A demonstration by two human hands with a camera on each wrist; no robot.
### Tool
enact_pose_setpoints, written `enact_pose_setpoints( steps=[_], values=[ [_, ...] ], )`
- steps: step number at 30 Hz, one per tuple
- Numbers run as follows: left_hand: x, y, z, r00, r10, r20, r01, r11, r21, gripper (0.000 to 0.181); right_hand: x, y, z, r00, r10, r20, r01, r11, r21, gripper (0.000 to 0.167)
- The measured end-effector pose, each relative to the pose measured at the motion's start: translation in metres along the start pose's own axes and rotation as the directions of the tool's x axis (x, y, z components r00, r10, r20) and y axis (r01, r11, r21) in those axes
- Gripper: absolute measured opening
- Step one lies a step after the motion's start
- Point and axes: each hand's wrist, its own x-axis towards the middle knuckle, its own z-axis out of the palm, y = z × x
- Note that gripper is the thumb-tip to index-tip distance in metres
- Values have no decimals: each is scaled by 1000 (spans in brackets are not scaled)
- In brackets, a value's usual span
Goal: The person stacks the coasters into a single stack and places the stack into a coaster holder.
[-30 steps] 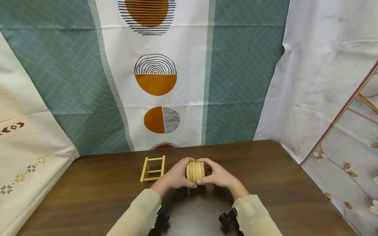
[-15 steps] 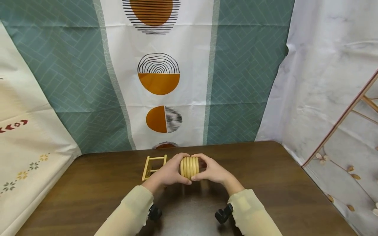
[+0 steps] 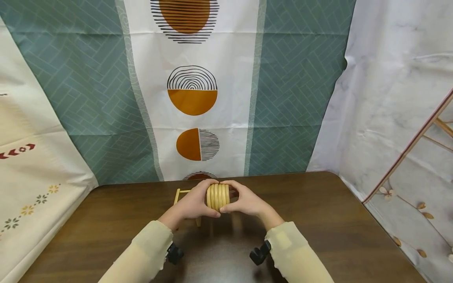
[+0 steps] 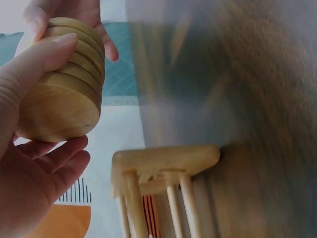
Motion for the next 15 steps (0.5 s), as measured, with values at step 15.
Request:
enact_pose_setpoints(
  steps=[15],
  values=[
    [-11,-7,-34,999,-22,-47,25,998,66,88,29,-13,18,1000,-25,-10,25,1000,0,73]
  ],
)
